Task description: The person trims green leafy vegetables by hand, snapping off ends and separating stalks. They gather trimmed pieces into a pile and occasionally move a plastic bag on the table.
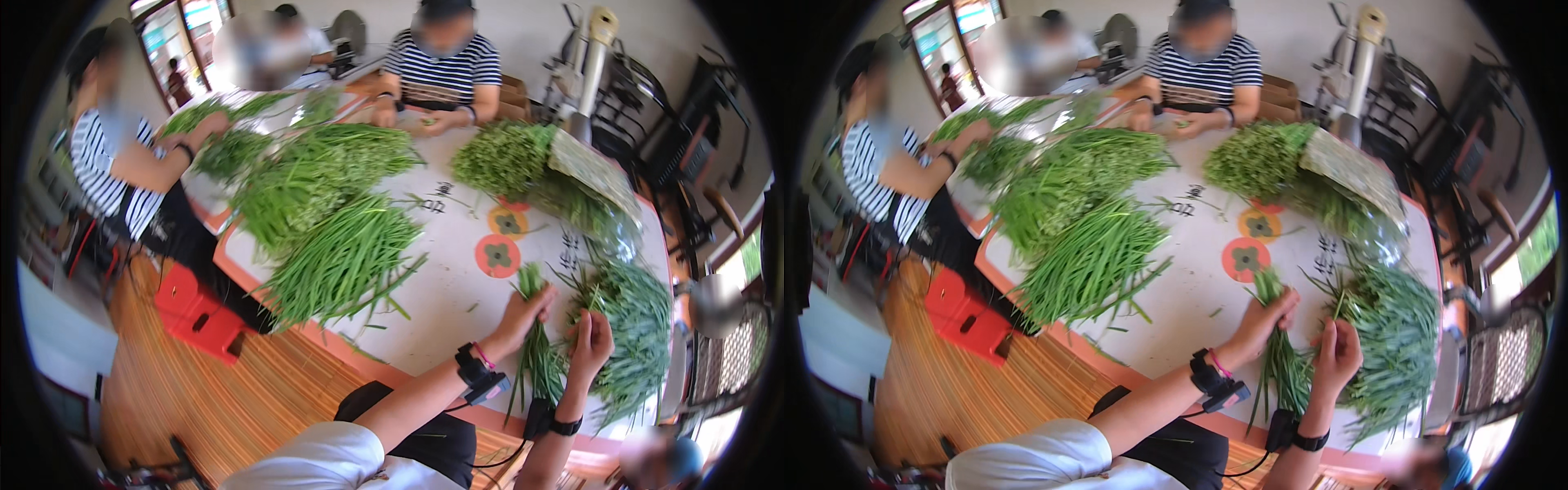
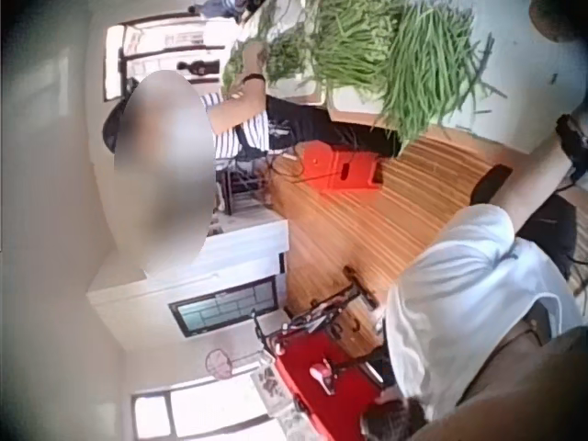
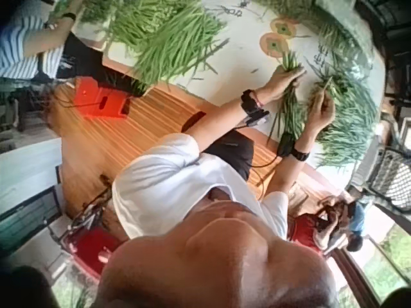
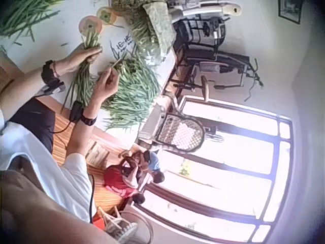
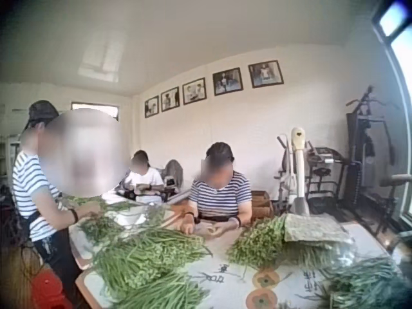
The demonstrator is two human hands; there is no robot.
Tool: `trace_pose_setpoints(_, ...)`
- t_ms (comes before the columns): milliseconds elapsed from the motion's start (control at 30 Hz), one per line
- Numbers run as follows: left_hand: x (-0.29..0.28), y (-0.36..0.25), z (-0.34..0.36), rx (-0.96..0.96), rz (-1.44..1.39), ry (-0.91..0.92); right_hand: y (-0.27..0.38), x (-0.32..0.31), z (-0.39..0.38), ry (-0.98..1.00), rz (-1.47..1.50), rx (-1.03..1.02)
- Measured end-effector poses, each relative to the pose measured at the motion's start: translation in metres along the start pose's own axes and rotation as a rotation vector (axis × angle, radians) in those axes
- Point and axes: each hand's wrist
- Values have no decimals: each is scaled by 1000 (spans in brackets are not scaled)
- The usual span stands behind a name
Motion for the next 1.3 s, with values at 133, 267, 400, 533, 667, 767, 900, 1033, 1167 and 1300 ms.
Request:
trace_pose_setpoints(133, 10, -13, -22, -16, 192, 62, 4, 7, -6, 233, -15, 48)
trace_pose_setpoints(267, 0, -29, -27, -38, 245, 25, 10, 11, -10, 340, -26, 84)
trace_pose_setpoints(400, -14, -55, -30, 23, 283, 46, 3, 14, -8, 455, -55, 53)
trace_pose_setpoints(533, -20, -86, -43, 9, 138, 64, 9, 16, -11, 507, -100, 141)
trace_pose_setpoints(667, -31, -110, -63, -84, 277, 227, 11, 7, -9, 513, 57, 208)
trace_pose_setpoints(767, -33, -118, -72, -137, 372, 199, 24, 1, -7, 519, 243, 212)
trace_pose_setpoints(900, -41, -111, -77, -30, 313, 77, 35, -3, -1, 471, 267, 255)
trace_pose_setpoints(1033, -59, -157, -85, -84, 374, -143, 42, -13, 2, 484, 224, 312)
trace_pose_setpoints(1167, -64, -254, -100, -59, 772, -257, 45, -12, 9, 520, 156, 335)
trace_pose_setpoints(1300, -90, -321, -79, -42, 1187, -240, 38, -6, 16, 546, 77, 344)
Point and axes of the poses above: each hand's wrist, its own z-axis towards the middle knuckle, its own x-axis out of the palm, y = z × x, and after that the axes turned 11 degrees about z, right-handed
